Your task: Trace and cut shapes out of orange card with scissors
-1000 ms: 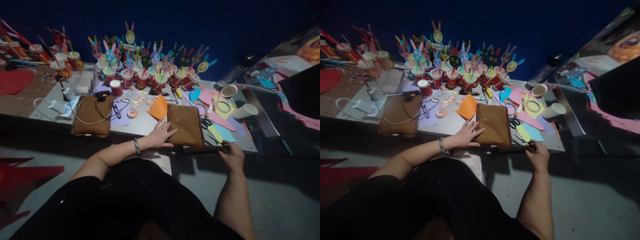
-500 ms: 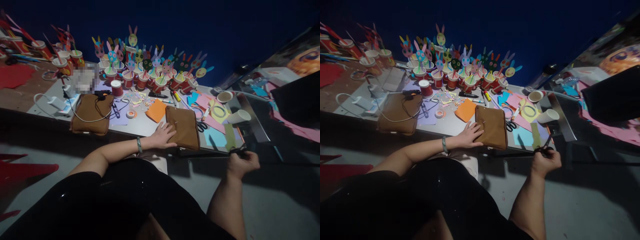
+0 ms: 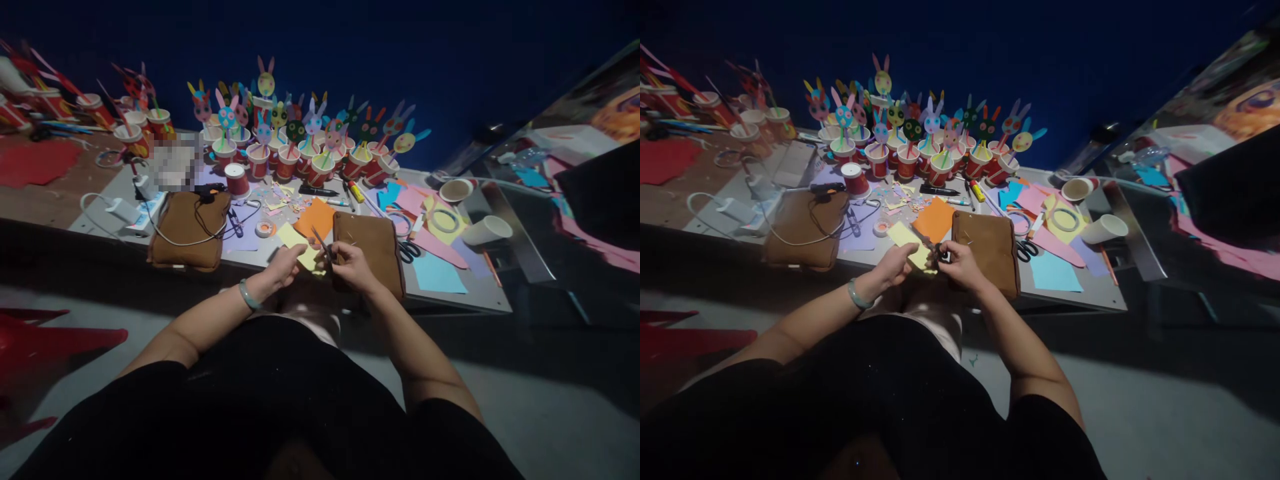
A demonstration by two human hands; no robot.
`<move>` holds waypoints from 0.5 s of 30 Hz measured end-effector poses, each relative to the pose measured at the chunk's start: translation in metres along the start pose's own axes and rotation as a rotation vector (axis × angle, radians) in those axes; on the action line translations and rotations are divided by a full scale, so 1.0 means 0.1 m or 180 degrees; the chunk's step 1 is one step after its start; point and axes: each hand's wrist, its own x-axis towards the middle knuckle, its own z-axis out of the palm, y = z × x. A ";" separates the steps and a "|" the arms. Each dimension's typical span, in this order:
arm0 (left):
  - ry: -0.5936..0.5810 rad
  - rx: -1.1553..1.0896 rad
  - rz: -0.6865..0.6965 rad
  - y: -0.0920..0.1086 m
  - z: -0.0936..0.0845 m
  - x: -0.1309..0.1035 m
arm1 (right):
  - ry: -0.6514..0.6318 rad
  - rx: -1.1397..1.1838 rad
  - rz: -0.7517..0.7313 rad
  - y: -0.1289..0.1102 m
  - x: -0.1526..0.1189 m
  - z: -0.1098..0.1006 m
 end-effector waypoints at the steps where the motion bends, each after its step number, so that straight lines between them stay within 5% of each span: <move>1: 0.0123 0.0013 0.0062 0.01 -0.05 0.01 | 0.0002 -0.0063 0.0117 0.04 0.11 -0.03; 5: 0.0349 0.0442 0.0185 0.04 -0.23 -0.04 | 0.0468 -0.1626 0.0459 0.24 0.62 -0.24; 8: -0.0008 0.1197 0.0075 0.05 -0.33 -0.09 | 0.0379 -0.2559 0.0821 0.35 0.93 -0.28; 11: -0.0481 0.1702 0.0254 0.04 -0.42 -0.08 | 0.0021 -0.2819 0.0997 0.43 1.10 -0.19; 15: -0.0542 0.1776 0.0547 -0.01 -0.50 0.01 | -0.0186 -0.2839 0.0984 0.51 1.17 -0.06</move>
